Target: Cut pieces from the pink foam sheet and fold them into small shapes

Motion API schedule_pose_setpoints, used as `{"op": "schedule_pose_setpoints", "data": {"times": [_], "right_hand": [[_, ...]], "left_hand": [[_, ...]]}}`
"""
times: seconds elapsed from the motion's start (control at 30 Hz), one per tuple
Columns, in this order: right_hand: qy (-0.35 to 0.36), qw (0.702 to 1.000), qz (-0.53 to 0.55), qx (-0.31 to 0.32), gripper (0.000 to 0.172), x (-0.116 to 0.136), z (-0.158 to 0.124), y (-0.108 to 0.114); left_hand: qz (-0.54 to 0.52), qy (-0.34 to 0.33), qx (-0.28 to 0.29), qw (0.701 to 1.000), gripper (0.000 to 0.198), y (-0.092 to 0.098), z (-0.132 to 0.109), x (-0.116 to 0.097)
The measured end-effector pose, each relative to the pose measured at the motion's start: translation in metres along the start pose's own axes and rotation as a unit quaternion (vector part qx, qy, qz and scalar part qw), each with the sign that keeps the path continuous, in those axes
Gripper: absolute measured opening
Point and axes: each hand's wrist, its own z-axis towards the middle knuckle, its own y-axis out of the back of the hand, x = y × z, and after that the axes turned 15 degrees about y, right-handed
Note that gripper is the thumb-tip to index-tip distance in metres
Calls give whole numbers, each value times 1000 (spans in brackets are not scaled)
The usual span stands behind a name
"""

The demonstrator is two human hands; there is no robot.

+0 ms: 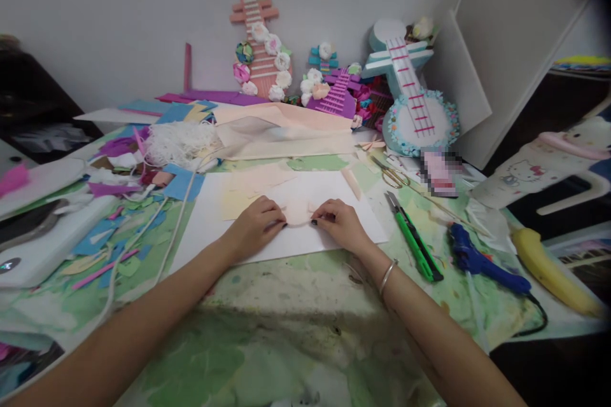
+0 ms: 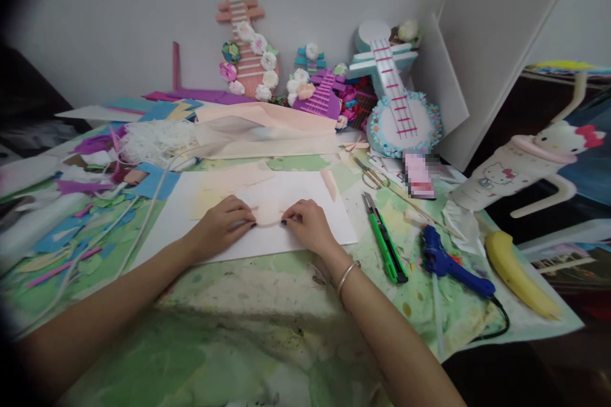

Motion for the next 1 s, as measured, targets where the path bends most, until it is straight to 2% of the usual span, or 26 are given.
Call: {"op": "schedule_pose_setpoints", "data": {"times": [0.1,0.33,1.0], "right_hand": [[-4,1000,-7,2,13,0,1,0],[-12,998,-55,4,6,1,2,-2],[-19,995,-97,-16,9,2,4,-8]], "left_hand": [[-10,19,21,1000,13,0,2,0],[-56,118,64,989,9,0,8,-3],[27,152,34,987,16,-16,10,2]]}}
